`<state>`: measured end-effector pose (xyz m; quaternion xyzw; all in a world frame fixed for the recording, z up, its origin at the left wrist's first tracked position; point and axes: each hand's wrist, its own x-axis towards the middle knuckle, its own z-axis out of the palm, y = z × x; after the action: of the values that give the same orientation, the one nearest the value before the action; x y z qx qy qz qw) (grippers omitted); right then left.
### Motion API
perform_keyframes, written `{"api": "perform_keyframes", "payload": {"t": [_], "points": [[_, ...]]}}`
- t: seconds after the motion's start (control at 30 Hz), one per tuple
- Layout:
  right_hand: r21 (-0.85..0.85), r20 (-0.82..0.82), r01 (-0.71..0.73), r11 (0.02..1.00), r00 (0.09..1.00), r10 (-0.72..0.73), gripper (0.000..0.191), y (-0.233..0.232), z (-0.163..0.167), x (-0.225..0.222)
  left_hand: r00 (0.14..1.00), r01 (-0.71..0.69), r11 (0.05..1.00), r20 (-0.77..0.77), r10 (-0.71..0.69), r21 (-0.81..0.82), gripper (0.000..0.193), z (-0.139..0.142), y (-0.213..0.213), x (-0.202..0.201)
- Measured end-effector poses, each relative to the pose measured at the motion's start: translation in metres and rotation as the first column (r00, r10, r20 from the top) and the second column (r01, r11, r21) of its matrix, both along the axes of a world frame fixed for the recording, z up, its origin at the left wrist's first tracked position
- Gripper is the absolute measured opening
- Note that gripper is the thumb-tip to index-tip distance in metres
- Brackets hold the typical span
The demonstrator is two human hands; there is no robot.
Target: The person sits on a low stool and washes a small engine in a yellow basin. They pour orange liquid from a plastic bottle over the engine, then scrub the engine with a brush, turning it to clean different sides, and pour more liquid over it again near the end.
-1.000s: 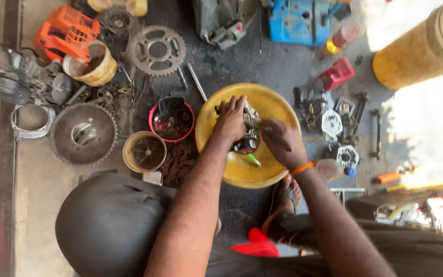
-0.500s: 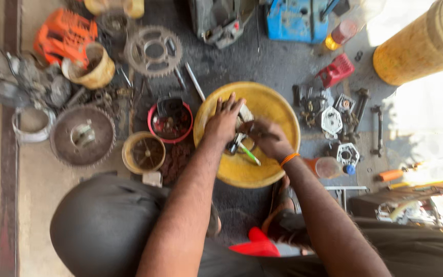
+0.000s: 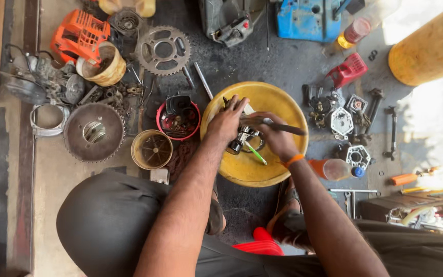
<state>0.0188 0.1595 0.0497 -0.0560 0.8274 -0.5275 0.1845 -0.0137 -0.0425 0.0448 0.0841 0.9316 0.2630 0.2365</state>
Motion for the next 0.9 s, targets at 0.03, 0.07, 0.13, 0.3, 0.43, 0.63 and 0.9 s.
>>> {"api": "perform_keyframes", "payload": {"t": [0.03, 0.07, 0.13, 0.3, 0.43, 0.63, 0.9], "points": [[0.056, 0.006, -0.035, 0.998, 0.999, 0.035, 0.025, 0.0, 0.001, 0.0, 1.0, 0.009, 1.0, 0.001, -0.009, -0.002, 0.104, 0.0, 0.0, -0.002], [0.11, 0.003, -0.07, 0.991, 0.998, 0.071, 0.026, -0.001, 0.002, -0.001, 1.0, 0.011, 1.0, -0.007, -0.011, -0.019, 0.106, 0.0, -0.001, -0.003], [0.235, 0.047, -0.107, 0.966, 0.994, 0.099, 0.025, 0.0, 0.001, -0.002, 1.0, 0.0, 0.999, -0.01, 0.0, -0.05, 0.11, 0.001, 0.0, -0.004], [-0.215, 0.076, 0.003, 0.977, 0.997, 0.013, 0.026, 0.013, -0.021, -0.009, 0.999, -0.003, 0.995, 0.054, 0.009, -0.103, 0.111, 0.008, 0.005, -0.005], [0.14, -0.08, -0.144, 0.98, 0.984, 0.156, 0.026, 0.019, -0.047, -0.003, 0.998, -0.029, 0.997, 0.061, 0.033, -0.065, 0.113, 0.012, 0.004, -0.004], [-0.278, 0.264, 0.23, 0.932, 0.952, -0.156, 0.031, 0.016, -0.052, 0.006, 0.996, -0.028, 1.0, -0.087, 0.028, -0.005, 0.105, 0.013, 0.004, -0.004], [-0.169, 0.117, 0.037, 0.985, 0.993, -0.017, 0.029, 0.008, -0.026, -0.013, 0.996, -0.059, 0.998, -0.061, 0.058, -0.012, 0.104, -0.007, 0.002, -0.004]]}}
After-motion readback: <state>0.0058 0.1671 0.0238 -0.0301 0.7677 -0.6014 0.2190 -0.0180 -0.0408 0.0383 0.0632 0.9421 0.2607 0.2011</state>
